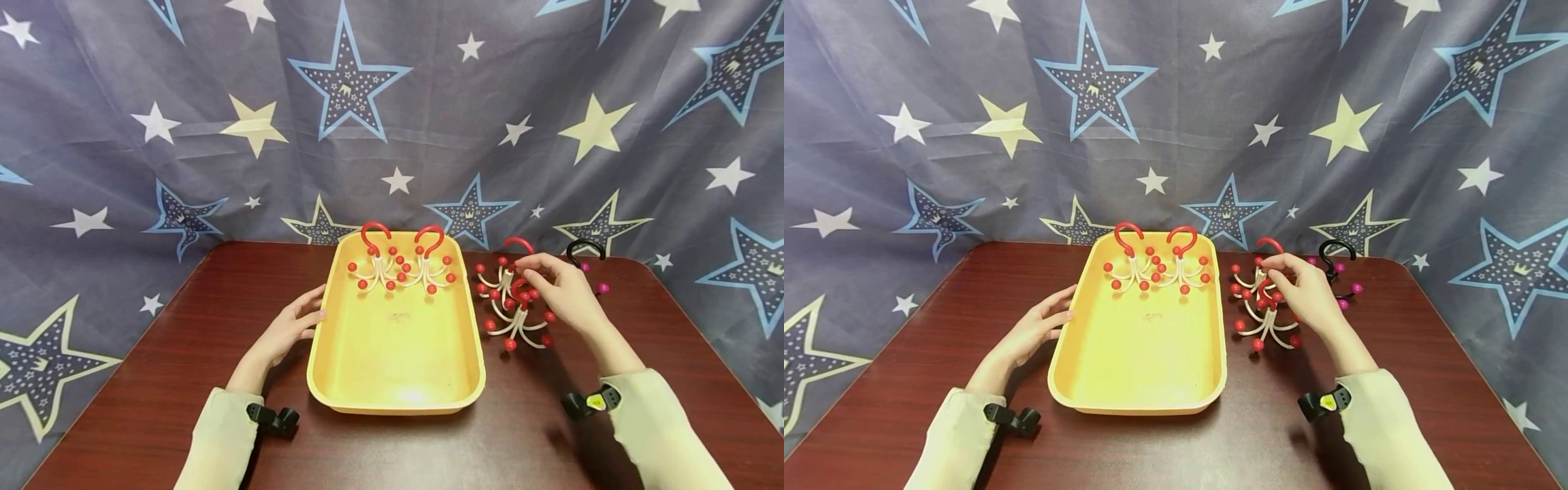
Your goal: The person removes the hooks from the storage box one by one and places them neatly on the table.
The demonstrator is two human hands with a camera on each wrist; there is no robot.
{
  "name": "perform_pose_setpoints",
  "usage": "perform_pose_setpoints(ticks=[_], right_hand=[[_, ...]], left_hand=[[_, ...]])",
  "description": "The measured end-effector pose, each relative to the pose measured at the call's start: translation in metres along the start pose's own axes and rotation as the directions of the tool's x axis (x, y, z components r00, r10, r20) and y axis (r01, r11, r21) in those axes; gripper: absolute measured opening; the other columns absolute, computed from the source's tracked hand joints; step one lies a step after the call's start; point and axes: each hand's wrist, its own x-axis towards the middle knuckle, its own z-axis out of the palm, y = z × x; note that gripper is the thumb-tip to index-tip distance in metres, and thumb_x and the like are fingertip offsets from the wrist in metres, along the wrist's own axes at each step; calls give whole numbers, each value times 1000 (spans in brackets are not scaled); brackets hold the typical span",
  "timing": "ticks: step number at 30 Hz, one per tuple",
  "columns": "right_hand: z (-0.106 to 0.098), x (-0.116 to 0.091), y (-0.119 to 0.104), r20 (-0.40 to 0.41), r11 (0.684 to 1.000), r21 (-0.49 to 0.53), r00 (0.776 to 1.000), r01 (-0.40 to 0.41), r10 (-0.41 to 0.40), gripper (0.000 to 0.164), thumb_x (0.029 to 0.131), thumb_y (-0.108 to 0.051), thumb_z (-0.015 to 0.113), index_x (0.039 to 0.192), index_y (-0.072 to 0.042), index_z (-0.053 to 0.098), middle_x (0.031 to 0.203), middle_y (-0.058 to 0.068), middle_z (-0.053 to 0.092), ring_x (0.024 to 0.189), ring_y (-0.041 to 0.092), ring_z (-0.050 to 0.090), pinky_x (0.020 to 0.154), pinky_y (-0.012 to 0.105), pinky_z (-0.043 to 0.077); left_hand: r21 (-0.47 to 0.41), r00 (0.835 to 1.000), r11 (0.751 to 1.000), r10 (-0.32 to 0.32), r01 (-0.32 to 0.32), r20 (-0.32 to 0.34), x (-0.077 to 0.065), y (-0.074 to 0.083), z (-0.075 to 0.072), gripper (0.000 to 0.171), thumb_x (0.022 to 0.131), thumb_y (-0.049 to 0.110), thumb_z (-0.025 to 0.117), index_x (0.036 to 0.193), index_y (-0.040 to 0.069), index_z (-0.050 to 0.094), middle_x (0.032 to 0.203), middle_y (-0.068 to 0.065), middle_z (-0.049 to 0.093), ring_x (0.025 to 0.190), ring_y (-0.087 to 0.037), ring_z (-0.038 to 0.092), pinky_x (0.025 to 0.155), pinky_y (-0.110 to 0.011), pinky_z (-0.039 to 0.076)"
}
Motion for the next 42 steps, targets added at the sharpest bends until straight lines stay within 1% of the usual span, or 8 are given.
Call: perform_pose_setpoints(ticks=[3,6,12,18,25,34,37,42], right_hand=[[3,11,-8,17,1000,-16,1000,7,-7,20,92,-23,53,106,-13,63,101,8,66,85,12,60,71,18,44],[7,25,-17,38,999,-32,999,13,-11,21,93,-22,50,107,-13,63,103,7,66,89,19,60,74,27,44],[23,51,-35,83,1000,-26,996,15,-13,21,93,-18,49,108,-11,62,103,7,66,91,22,62,76,38,46],[43,70,-48,113,999,-35,993,-18,22,21,92,-18,52,109,-12,61,105,7,65,94,20,60,79,39,46],[70,90,-58,143,999,-36,990,-2,7,22,90,-13,54,110,-6,60,103,10,64,91,22,59,82,39,46],[94,106,-58,103,992,-123,994,-13,26,29,88,-12,55,115,-5,58,115,12,57,109,27,52,92,42,41],[100,111,-57,113,987,-158,993,-16,34,34,87,-11,55,120,-4,56,121,13,54,114,28,48,97,42,37],[109,116,-56,143,978,-207,988,-28,58,40,87,-11,54,126,-4,51,126,15,51,119,31,46,101,43,35]], left_hand=[[6,1000,1000,0,0,-1,-1,0,-1,57,94,15,49,145,16,24,139,-21,36,111,-33,53,80,-37,52],[8,1000,1000,1,-1,-2,-1,1,-1,56,94,16,49,145,16,24,139,-21,36,111,-32,52,80,-37,52],[3,1000,1000,1,-1,-1,-1,1,-1,58,93,19,51,144,16,25,139,-20,36,111,-31,53,80,-36,52],[10,1000,1000,-4,4,2,0,-1,-1,58,93,20,52,144,16,25,139,-20,37,111,-33,53,81,-37,52],[4,1000,1000,-2,2,-4,0,-1,-2,58,93,19,51,144,16,25,139,-20,36,111,-34,52,80,-37,52],[8,1000,1000,-5,5,4,1,-1,-2,57,94,18,50,144,17,25,139,-20,37,111,-34,52,83,-42,50],[10,1000,1000,-7,7,3,1,-2,-2,57,93,19,51,144,17,25,138,-20,37,111,-33,53,83,-40,51],[-8,1000,1000,-6,6,1,1,-2,-1,56,94,17,50,144,16,26,139,-20,37,112,-35,52,80,-36,52]])
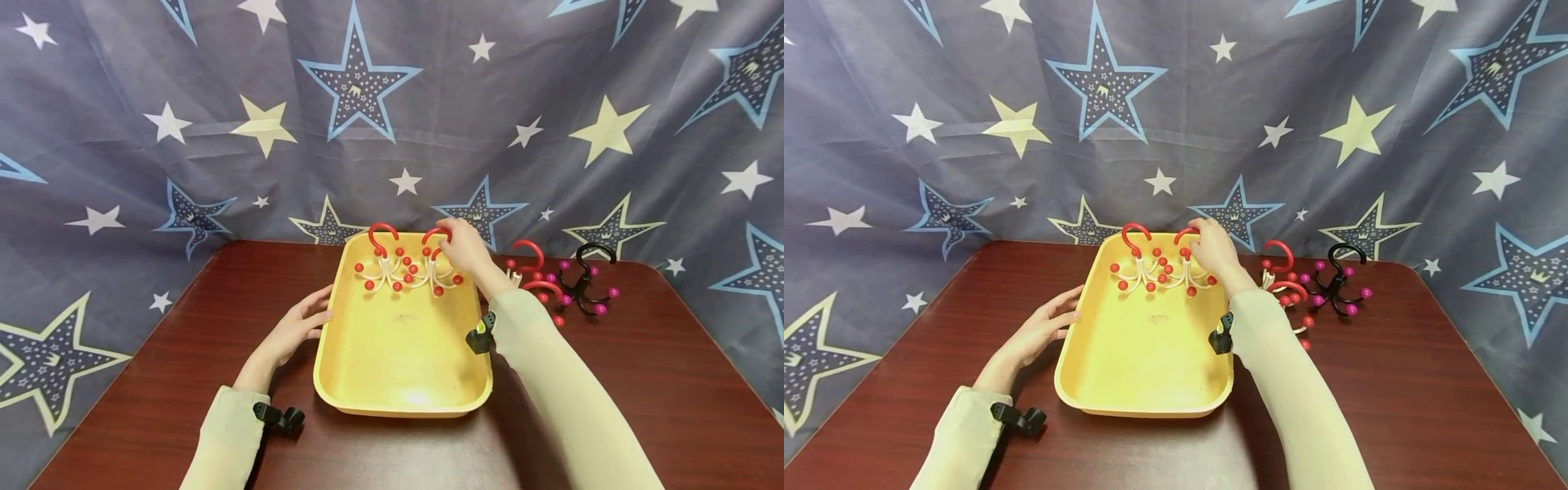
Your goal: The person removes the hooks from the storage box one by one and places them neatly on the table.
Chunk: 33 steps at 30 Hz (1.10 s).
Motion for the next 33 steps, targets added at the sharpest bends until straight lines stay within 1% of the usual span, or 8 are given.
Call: perform_pose_setpoints(ticks=[5,10,15,25,31,33], right_hand=[[6,3,-2,9,999,-35,1000,21,-20,36,87,-10,52,123,-4,53,121,17,54,113,32,49,97,43,38],[7,3,-5,-21,999,-18,999,39,-40,26,91,-11,51,115,-4,59,113,16,58,107,30,52,93,42,40],[7,3,-4,-29,999,-6,999,42,-42,22,93,-11,49,109,-5,61,108,14,62,100,28,54,88,41,42],[1,-1,-6,-23,999,23,999,39,-38,19,93,-10,49,106,-7,62,104,12,61,96,26,55,85,40,43],[-5,-3,-11,-45,998,23,997,65,-64,19,94,-10,48,105,-8,62,100,11,61,87,24,54,77,37,44],[-9,-3,-13,-55,997,12,996,77,-77,19,94,-10,48,106,-7,63,99,11,61,86,25,53,77,38,43]], left_hand=[[-7,1000,1000,1,-1,2,0,0,0,56,94,16,50,144,16,26,139,-21,36,112,-36,51,80,-36,52],[-7,1000,1000,0,0,1,1,0,0,57,93,18,51,144,16,26,139,-21,36,112,-36,51,80,-36,52],[-6,1000,1000,-3,3,0,0,0,0,57,93,19,51,144,16,25,139,-20,37,112,-35,52,80,-36,52],[-8,1000,1000,3,-3,-5,1,0,0,58,92,20,53,144,17,26,139,-19,38,107,-26,56,79,-35,52],[-1,1000,1000,3,-3,-2,1,-1,0,57,93,20,52,144,17,26,138,-19,38,109,-30,54,80,-36,52],[1,1000,1000,2,-2,-2,1,-1,0,57,93,19,51,144,17,26,138,-20,38,110,-32,53,80,-37,52]])
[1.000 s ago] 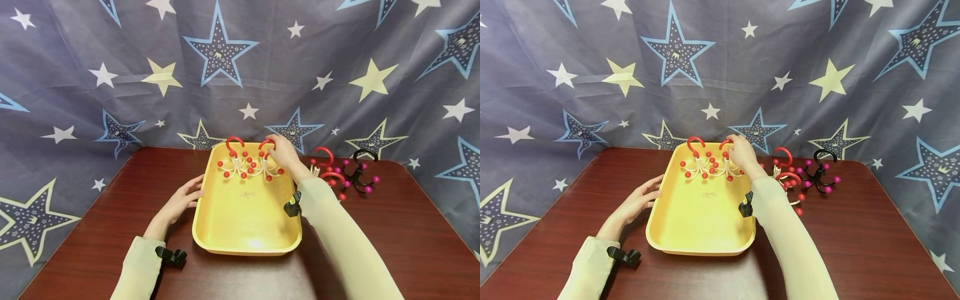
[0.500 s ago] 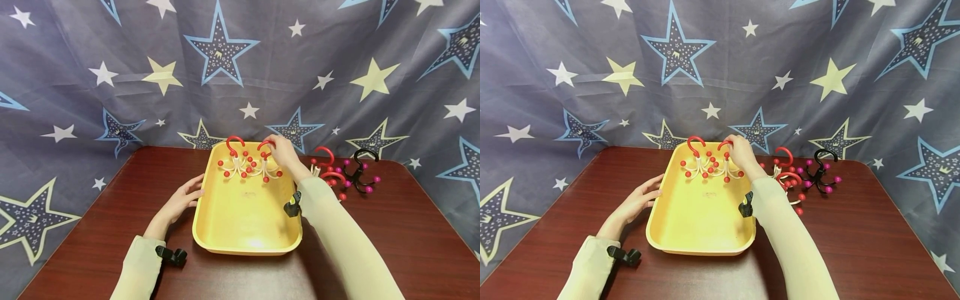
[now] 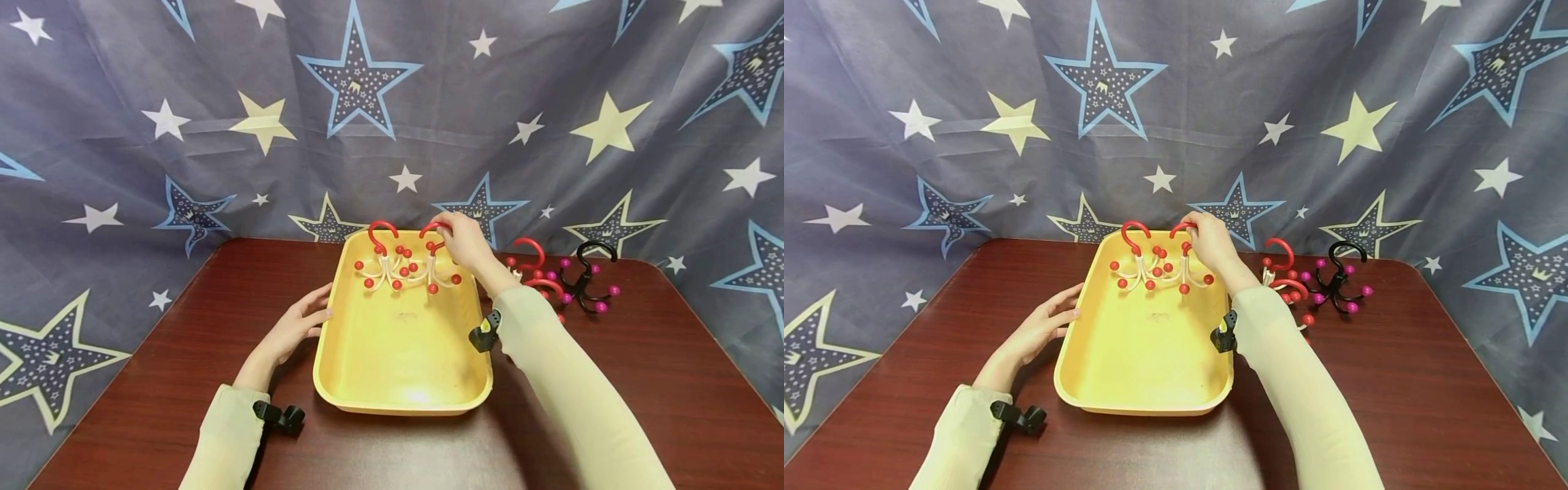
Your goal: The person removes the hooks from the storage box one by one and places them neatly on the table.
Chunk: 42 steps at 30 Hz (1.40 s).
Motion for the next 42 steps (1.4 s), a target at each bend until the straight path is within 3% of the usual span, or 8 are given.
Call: perform_pose_setpoints(ticks=[8,15,21,26,42], right_hand=[[-16,-2,-7,0,1000,9,1000,16,-16,20,94,-14,48,108,-10,63,106,11,59,84,25,53,76,38,43],[-31,-7,-10,-37,999,40,999,37,-35,20,93,-17,51,109,-13,63,90,9,55,75,23,48,68,33,40],[-46,-16,-10,-73,995,60,995,75,-71,20,93,-17,52,110,-14,63,90,7,57,74,22,47,66,33,38],[-59,-24,-9,-113,991,85,990,100,-90,19,93,-19,52,107,-13,64,93,5,59,76,20,48,68,33,38],[-103,-46,4,-237,989,127,970,78,-46,22,93,-23,51,109,-13,63,99,5,63,89,17,61,70,28,42]], left_hand=[[6,1000,1000,0,0,-2,-1,0,1,57,93,20,51,144,17,25,139,-20,37,111,-34,52,81,-38,51],[-2,1000,1000,3,-3,-5,-1,2,1,58,93,20,51,144,17,25,139,-20,37,112,-35,52,80,-38,52],[-3,1000,1000,5,-5,-5,-1,3,2,58,93,21,52,144,17,25,138,-20,37,112,-34,52,80,-37,52],[4,1000,1000,-4,4,-10,-2,3,3,58,93,21,52,144,18,25,138,-19,38,112,-34,52,80,-37,52],[2,1000,1000,-12,12,-9,-1,2,2,57,94,18,50,144,17,25,139,-19,37,113,-36,51,82,-38,51]])
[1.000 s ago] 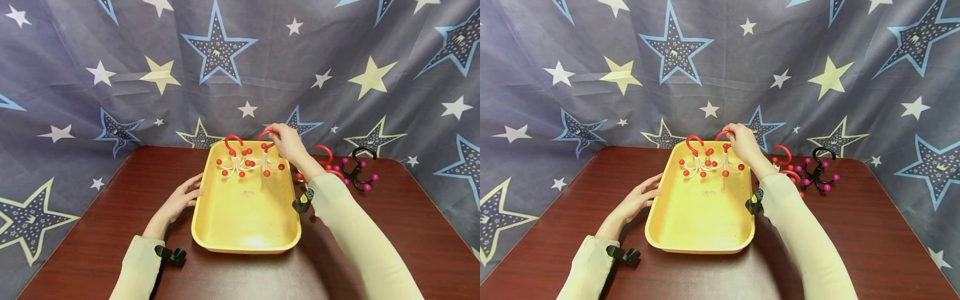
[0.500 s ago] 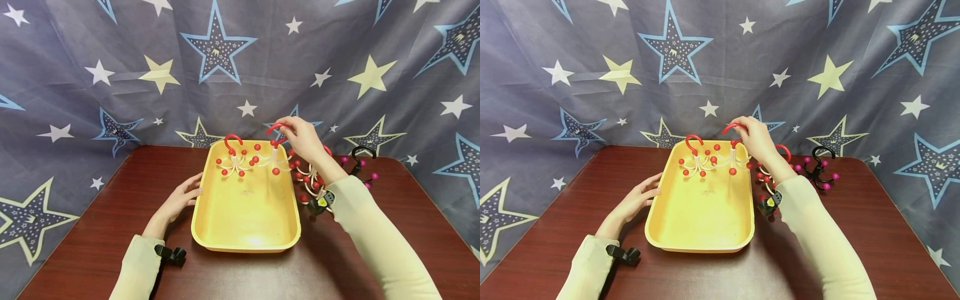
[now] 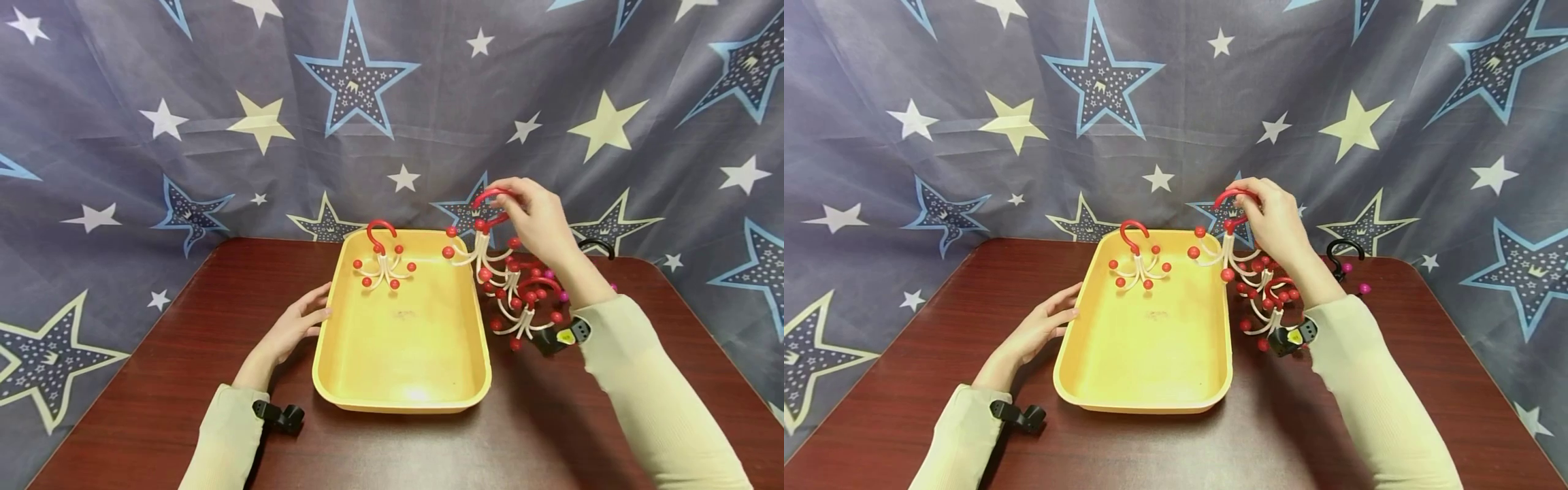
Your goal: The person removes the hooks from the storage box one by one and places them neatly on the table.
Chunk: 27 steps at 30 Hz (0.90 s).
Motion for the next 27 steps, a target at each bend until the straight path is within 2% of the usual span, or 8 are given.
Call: perform_pose_setpoints(ticks=[4,11,15,21,23,27], right_hand=[[-13,-4,3,-33,1000,-21,999,3,-4,24,94,-26,50,110,-14,63,100,3,63,89,13,61,69,19,42],[-37,-12,8,-86,999,-48,996,1,-5,23,94,-22,50,110,-13,63,96,7,65,74,-15,51,64,14,39],[-50,-16,12,-113,999,-47,994,-9,3,23,93,-20,51,110,-12,64,95,11,65,73,-17,51,63,12,38],[-65,-23,19,-144,995,-96,989,-42,28,23,93,-21,51,110,-13,64,95,9,63,76,-15,48,63,13,34],[-70,-26,23,-150,992,-112,988,-61,44,24,93,-22,50,111,-13,64,94,5,63,77,-15,47,64,13,34],[-80,-33,31,-162,988,-125,984,-88,67,25,93,-24,50,112,-13,64,84,-18,59,76,-15,47,63,12,34]], left_hand=[[3,1000,1000,-7,7,1,1,-2,0,57,94,18,50,144,17,25,139,-19,36,113,-36,50,83,-39,51],[1,1000,1000,-9,9,-1,0,-1,0,57,94,19,50,144,18,25,139,-19,37,113,-35,51,82,-38,51],[2,1000,1000,-15,15,-7,0,0,1,57,94,19,50,145,18,25,139,-18,37,113,-34,51,82,-38,51],[-3,1000,1000,-13,13,-8,0,0,0,58,93,19,50,145,18,24,139,-19,36,114,-35,51,82,-38,51],[-6,1000,1000,-10,10,-8,0,-1,0,58,93,20,51,145,17,24,139,-19,36,114,-35,51,82,-37,51],[-12,1000,1000,1,-1,-3,0,-2,0,58,93,21,52,144,17,25,139,-20,37,113,-35,51,81,-37,51]])
